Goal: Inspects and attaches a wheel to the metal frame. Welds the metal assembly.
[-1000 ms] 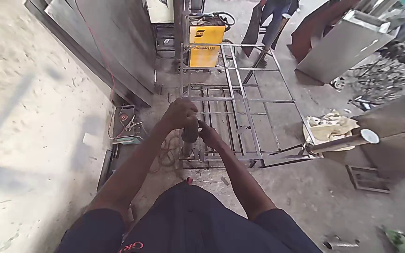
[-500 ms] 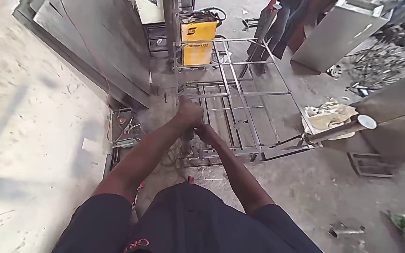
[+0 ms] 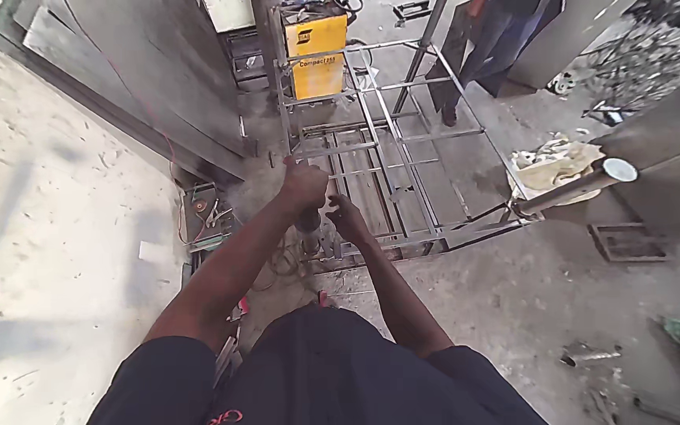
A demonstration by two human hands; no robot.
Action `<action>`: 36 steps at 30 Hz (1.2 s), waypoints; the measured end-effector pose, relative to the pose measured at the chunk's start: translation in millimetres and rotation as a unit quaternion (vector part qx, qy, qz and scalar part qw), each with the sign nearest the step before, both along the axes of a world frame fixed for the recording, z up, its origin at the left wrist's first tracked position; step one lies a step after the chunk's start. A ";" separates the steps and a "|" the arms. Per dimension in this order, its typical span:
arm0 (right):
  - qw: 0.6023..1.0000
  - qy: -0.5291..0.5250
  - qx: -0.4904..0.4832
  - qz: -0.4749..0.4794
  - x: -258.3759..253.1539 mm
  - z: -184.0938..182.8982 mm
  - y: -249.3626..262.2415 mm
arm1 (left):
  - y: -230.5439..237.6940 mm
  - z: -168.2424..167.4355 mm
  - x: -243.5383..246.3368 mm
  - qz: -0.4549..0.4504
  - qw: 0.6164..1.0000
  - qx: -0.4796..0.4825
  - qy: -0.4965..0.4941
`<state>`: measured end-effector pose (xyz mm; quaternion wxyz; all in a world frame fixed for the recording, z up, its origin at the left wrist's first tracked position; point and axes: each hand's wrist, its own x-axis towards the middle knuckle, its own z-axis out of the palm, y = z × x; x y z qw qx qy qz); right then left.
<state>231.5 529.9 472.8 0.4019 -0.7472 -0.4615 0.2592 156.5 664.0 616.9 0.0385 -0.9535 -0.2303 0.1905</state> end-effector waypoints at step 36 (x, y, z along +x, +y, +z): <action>0.880 0.337 -0.316 -0.111 -145.3 -203.3 -191.4 | 12.6 -9.9 1.4 -0.043 0.999 0.010 0.026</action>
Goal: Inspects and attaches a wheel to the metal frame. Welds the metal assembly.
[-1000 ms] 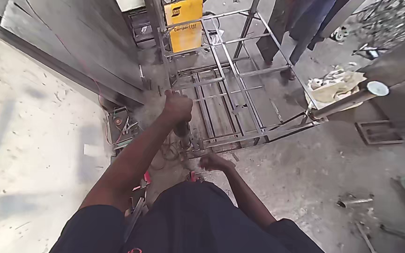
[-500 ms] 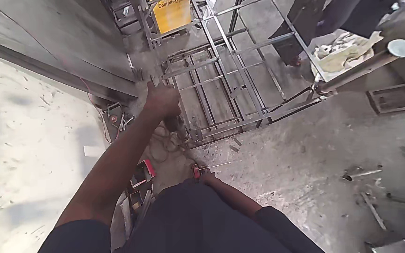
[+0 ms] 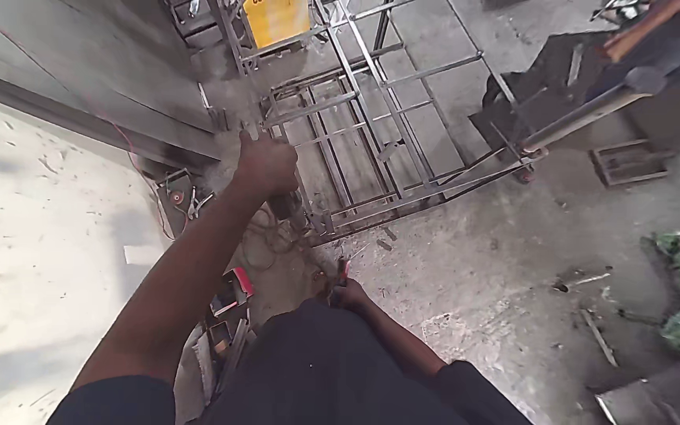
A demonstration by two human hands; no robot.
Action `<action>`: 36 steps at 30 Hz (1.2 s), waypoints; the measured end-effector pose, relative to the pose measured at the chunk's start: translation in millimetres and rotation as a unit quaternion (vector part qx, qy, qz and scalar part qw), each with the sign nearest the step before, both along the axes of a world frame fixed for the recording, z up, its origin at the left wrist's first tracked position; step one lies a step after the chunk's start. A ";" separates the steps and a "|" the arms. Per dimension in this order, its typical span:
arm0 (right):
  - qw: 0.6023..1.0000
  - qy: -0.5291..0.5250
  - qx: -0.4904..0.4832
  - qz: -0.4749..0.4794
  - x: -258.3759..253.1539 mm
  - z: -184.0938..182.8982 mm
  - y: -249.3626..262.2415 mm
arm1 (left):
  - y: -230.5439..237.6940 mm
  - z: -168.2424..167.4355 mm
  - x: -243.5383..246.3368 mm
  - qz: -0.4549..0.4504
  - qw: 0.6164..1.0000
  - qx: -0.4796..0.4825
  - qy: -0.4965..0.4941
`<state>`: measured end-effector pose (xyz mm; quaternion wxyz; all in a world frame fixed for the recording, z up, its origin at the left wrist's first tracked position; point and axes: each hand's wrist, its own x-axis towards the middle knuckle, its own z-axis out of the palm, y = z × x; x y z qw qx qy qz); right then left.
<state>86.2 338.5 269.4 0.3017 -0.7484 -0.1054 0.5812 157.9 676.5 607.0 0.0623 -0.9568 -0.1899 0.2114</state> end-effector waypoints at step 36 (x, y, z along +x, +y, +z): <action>0.952 -0.226 0.187 -0.085 73.5 63.2 23.9 | 4.0 0.6 5.2 0.009 1.000 0.001 0.028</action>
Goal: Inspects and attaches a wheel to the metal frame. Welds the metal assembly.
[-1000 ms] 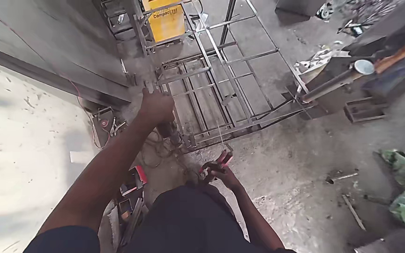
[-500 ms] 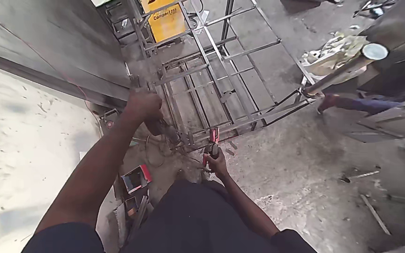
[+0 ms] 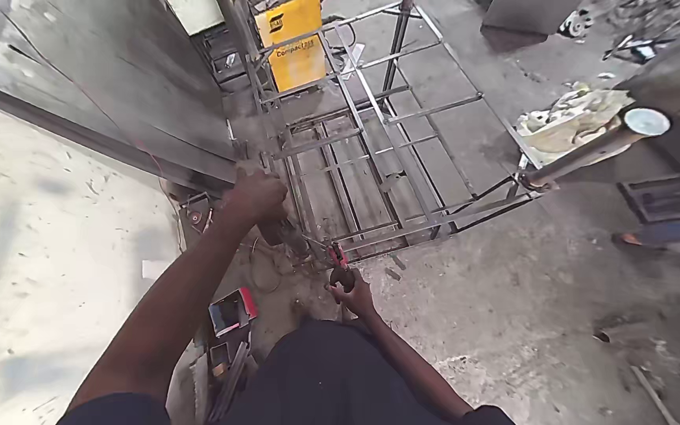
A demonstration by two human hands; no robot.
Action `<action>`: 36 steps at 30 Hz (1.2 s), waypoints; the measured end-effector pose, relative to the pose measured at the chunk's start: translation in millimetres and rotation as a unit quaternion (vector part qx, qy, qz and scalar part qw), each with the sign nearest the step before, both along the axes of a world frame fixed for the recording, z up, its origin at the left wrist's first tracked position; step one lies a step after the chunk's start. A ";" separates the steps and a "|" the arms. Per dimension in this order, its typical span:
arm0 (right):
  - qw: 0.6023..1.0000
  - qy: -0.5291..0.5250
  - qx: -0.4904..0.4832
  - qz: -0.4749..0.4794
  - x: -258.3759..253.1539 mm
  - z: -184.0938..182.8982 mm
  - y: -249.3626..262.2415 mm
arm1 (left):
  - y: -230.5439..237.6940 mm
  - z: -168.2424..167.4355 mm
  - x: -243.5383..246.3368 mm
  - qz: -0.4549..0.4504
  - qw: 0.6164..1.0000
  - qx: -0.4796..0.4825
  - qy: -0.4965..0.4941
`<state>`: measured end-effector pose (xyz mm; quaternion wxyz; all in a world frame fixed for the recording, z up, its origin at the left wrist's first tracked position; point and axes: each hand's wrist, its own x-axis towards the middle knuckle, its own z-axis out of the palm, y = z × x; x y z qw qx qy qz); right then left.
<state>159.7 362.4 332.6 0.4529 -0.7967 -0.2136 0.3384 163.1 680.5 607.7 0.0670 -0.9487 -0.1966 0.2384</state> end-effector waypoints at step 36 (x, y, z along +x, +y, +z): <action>0.927 0.291 0.097 -0.216 12.3 -11.2 9.1 | -9.2 1.4 -9.5 -0.019 0.998 -0.001 -0.056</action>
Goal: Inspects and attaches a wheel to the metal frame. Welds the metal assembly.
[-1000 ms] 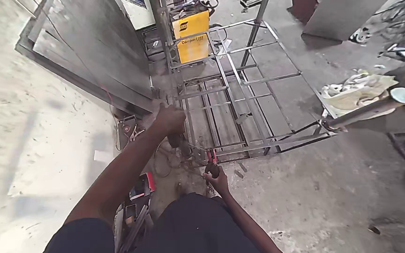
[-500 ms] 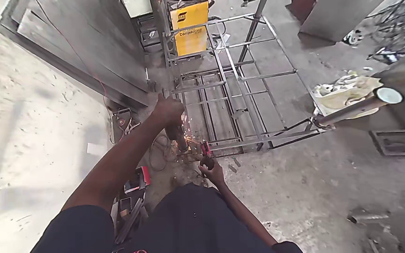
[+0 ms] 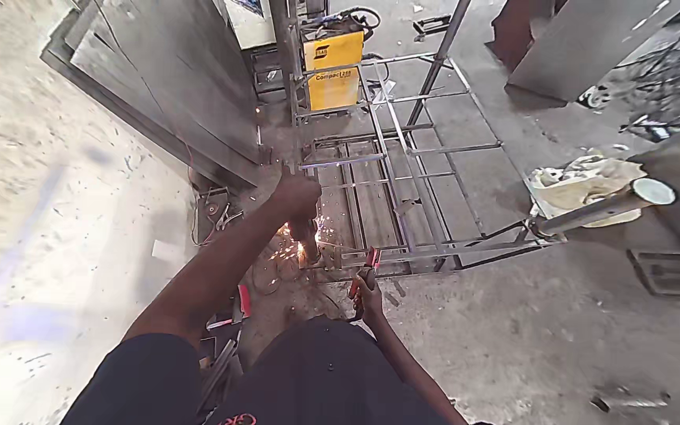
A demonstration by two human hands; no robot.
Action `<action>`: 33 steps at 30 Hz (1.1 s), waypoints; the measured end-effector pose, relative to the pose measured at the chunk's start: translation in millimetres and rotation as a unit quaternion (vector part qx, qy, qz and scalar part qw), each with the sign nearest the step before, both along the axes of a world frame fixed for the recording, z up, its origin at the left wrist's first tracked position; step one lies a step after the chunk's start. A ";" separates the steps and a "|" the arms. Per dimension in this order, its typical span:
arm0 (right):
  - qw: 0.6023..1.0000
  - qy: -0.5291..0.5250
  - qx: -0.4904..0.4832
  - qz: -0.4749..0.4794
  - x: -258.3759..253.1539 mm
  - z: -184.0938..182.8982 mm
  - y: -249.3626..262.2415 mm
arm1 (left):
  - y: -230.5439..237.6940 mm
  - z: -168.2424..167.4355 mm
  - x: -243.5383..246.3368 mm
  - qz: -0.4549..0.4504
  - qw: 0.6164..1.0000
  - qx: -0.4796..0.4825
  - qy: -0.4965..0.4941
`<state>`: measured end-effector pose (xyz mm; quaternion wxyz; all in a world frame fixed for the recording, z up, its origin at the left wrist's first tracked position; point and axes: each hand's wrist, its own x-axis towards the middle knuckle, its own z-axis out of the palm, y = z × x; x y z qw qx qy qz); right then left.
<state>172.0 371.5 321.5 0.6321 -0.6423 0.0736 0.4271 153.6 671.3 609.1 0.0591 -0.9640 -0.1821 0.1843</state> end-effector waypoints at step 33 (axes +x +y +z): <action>0.984 -0.097 0.065 -0.135 -45.9 105.6 -54.3 | -5.2 9.2 -3.5 -0.015 1.000 -0.020 0.007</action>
